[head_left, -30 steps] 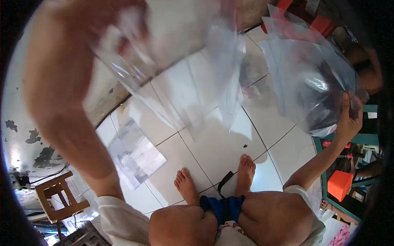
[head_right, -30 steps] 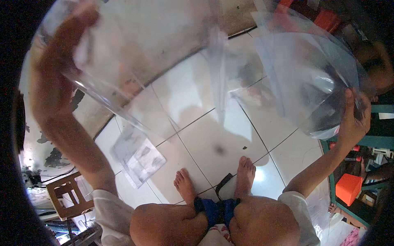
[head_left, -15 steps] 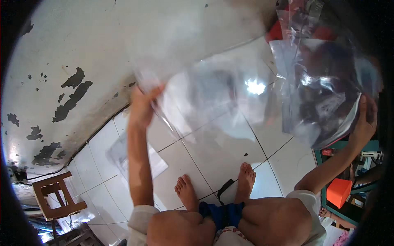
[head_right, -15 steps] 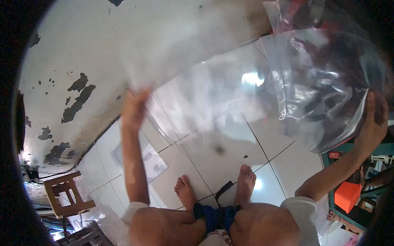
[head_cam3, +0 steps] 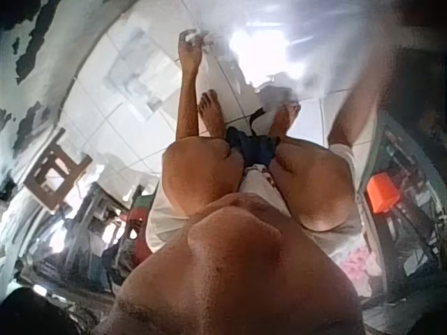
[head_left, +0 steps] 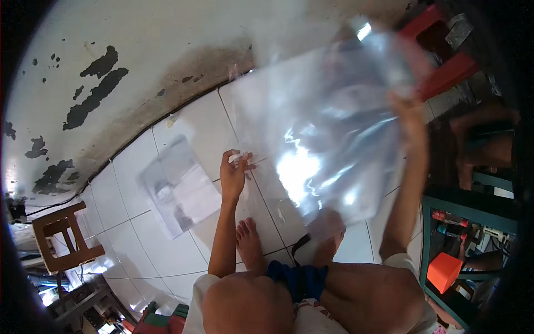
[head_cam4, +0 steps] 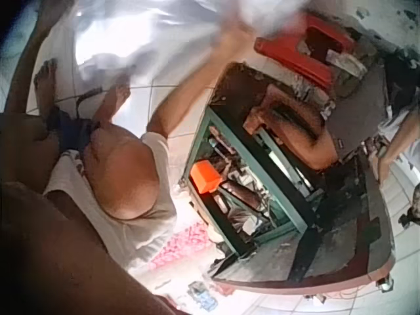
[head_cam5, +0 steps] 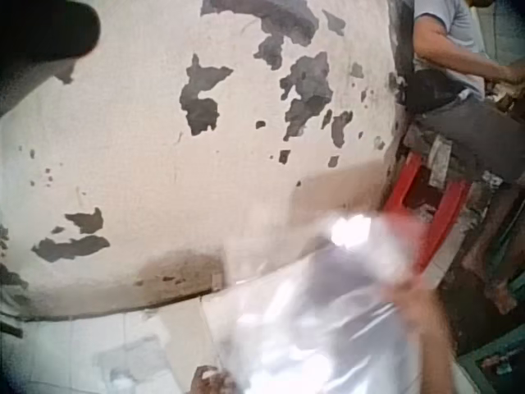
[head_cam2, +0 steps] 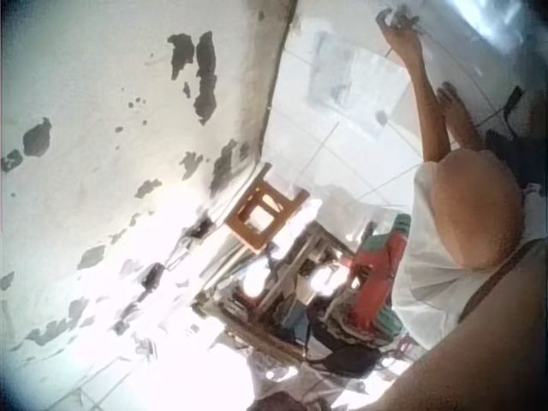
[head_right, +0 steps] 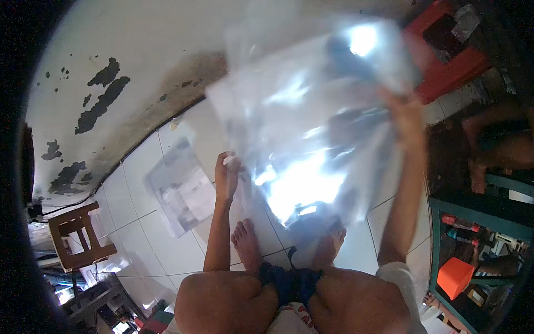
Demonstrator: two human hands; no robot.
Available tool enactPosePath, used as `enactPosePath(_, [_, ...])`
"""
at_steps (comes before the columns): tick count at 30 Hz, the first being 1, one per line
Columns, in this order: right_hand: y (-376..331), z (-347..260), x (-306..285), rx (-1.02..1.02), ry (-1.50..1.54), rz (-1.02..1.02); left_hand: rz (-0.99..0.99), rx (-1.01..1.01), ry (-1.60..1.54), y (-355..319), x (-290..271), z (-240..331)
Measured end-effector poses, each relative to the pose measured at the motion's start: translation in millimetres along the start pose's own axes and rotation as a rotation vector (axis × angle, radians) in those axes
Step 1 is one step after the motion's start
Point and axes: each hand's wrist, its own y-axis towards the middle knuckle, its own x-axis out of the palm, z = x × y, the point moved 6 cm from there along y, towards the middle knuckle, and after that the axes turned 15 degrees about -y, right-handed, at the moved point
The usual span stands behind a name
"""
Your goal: The person sorts plastic sheets on the floor, picking them up one at a time and placing them into a stack.
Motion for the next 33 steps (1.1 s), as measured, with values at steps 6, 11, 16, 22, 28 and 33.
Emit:
enactPosePath(6, [-78.5,115.1,194.7,-0.064,-0.032,-0.322,-0.150,-0.268,-0.340,19.5,0.6,-45.9])
enactPosePath(11, [-92.0,116.9,191.1,-0.038,-0.114,-0.251,-0.258,-0.254,-0.268,9.2,12.7,-23.4])
enactPosePath(16, [-99.8,144.6,174.4,-0.111,-0.207,-0.069,-0.314,-0.073,0.048,9.1,37.0,-7.2])
enactPosePath(22, [-94.3,144.1,145.9,0.053,0.685,-0.300,-0.630,0.263,0.300,-62.7,104.6,125.7])
enactPosePath(28, [-15.5,102.8,71.3,-0.288,0.753,-0.226,-0.822,0.820,0.339,-78.1,117.7,212.0])
enactPosePath(33, [-19.5,60.3,25.2,-0.416,0.391,-0.152,-0.542,0.466,0.094,-42.8,85.5,184.0])
